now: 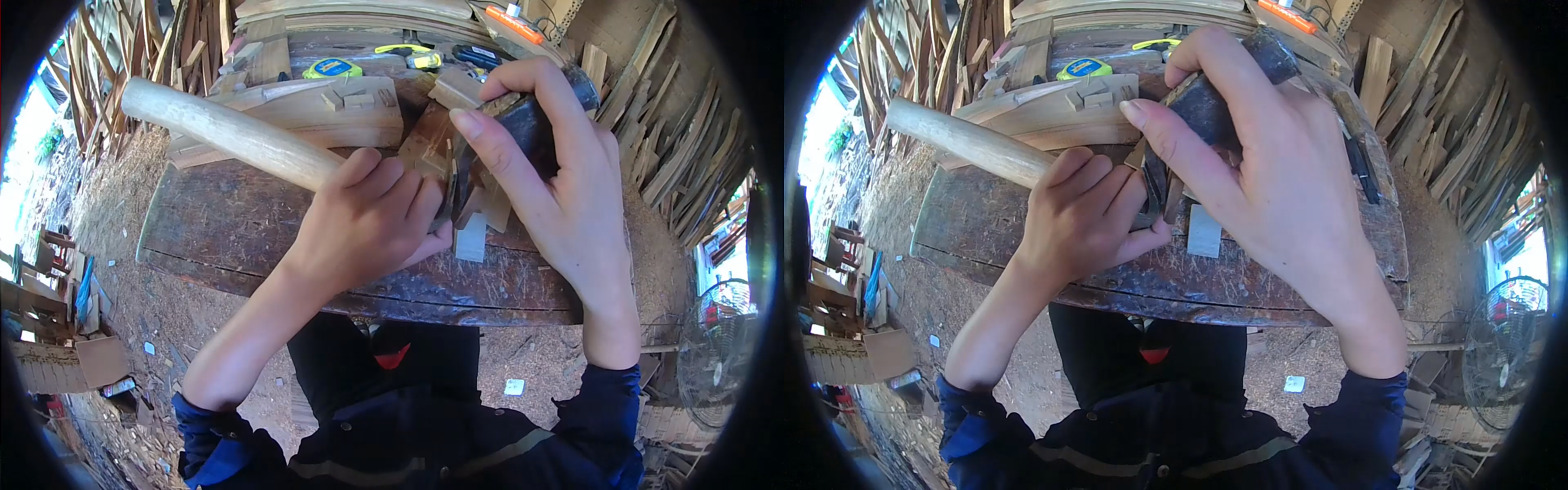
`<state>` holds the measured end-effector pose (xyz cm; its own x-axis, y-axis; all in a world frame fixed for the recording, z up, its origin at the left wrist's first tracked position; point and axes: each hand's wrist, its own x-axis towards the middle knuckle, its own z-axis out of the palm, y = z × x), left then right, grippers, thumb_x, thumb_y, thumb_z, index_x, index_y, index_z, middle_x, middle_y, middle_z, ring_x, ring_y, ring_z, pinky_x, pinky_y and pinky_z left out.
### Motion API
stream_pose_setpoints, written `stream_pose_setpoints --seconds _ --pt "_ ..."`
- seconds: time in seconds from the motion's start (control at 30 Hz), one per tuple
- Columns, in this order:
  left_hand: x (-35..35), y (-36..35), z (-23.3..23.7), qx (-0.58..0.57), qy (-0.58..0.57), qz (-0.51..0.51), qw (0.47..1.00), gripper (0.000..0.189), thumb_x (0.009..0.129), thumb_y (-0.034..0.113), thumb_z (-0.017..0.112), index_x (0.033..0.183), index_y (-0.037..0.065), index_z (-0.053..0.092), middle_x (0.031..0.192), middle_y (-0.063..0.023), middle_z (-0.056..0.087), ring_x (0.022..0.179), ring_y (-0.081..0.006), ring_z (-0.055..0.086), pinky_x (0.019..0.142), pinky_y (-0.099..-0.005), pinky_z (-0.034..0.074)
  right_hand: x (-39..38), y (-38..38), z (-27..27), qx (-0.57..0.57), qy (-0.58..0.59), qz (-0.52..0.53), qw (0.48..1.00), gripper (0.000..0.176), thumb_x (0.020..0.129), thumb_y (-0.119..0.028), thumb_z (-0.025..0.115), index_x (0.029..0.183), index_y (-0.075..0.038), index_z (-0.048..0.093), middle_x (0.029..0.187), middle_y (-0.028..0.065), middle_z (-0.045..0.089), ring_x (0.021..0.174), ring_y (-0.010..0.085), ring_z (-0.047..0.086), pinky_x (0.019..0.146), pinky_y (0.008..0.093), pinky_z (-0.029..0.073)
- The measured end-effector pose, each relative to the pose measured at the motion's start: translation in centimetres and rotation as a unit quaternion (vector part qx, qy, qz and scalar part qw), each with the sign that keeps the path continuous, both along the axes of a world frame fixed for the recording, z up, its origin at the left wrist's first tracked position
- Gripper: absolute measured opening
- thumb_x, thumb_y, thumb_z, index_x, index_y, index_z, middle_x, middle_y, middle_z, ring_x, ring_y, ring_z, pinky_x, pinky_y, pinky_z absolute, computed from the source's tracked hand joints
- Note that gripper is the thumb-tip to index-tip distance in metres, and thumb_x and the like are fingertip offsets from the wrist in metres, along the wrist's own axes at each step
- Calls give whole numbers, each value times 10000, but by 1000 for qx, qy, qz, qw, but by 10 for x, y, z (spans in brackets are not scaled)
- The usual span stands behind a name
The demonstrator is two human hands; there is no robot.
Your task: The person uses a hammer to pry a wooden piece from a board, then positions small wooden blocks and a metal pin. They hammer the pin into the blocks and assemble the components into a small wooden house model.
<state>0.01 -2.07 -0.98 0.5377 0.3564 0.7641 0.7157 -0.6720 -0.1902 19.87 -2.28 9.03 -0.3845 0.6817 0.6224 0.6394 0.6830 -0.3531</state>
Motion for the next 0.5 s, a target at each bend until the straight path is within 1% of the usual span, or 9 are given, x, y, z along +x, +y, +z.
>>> stream_pose_setpoints --seconds 0.07,0.17,0.23,0.3,0.33,0.4,0.43,0.47,0.5 --pt "0 -3 1 -9 12 15 1000 393 718 387 847 816 85 614 765 -30 579 790 -222 595 804 -368 490 0 1 -1 4 3 7 1000 247 984 -262 764 1122 -94 648 727 31 625 616 115 596 619 260 435" --pt "-1 -6 6 8 -23 9 1000 401 708 401 844 853 76 658 890 -29 645 957 -236 632 903 -400 482 3 1 -3 5 6 14 1000 239 977 -250 770 1112 -97 648 728 34 628 622 114 611 618 262 437" --pt "-11 -21 18 -1 -38 55 998 440 758 396 823 995 58 670 1068 -64 657 1105 -264 616 984 -436 459 5 2 -5 4 12 20 1000 239 973 -244 775 1112 -98 647 732 34 631 635 112 624 624 264 445" --pt "-31 -33 19 34 -86 84 992 535 831 381 786 1205 39 612 1270 -117 618 1235 -301 580 1074 -468 418 9 2 -7 7 19 26 999 247 970 -240 778 1121 -97 645 736 31 634 647 111 637 634 265 456" --pt "-42 -32 13 69 -167 95 979 601 879 369 754 1322 33 528 1354 -154 574 1278 -319 556 1109 -474 399 10 3 -8 11 20 29 999 252 969 -240 779 1127 -97 645 738 29 636 653 111 643 640 265 461" --pt "-55 -28 4 130 -366 106 916 734 973 345 682 1536 21 339 1492 -230 488 1354 -349 512 1167 -481 371 14 4 -11 28 12 31 999 269 967 -242 781 1147 -94 646 756 25 645 663 112 652 651 261 470" --pt "-55 -32 4 43 -490 57 869 762 970 307 692 1548 9 294 1518 -235 447 1317 -335 537 1151 -463 394 15 3 -13 35 8 32 999 280 965 -242 783 1158 -91 647 769 25 651 667 113 656 656 260 475" --pt "-54 -38 8 -42 -602 7 797 793 968 269 702 1560 -4 250 1544 -240 406 1280 -321 561 1134 -445 416 17 3 -14 45 4 34 998 293 962 -240 787 1169 -87 648 792 28 660 670 116 659 660 259 479" --pt "-53 -42 11 -125 -699 -41 703 828 965 231 712 1572 -16 205 1570 -246 365 1243 -306 586 1118 -427 439 17 0 -13 37 -2 28 999 305 958 -237 793 1178 -82 650 821 33 669 674 119 663 662 259 483"
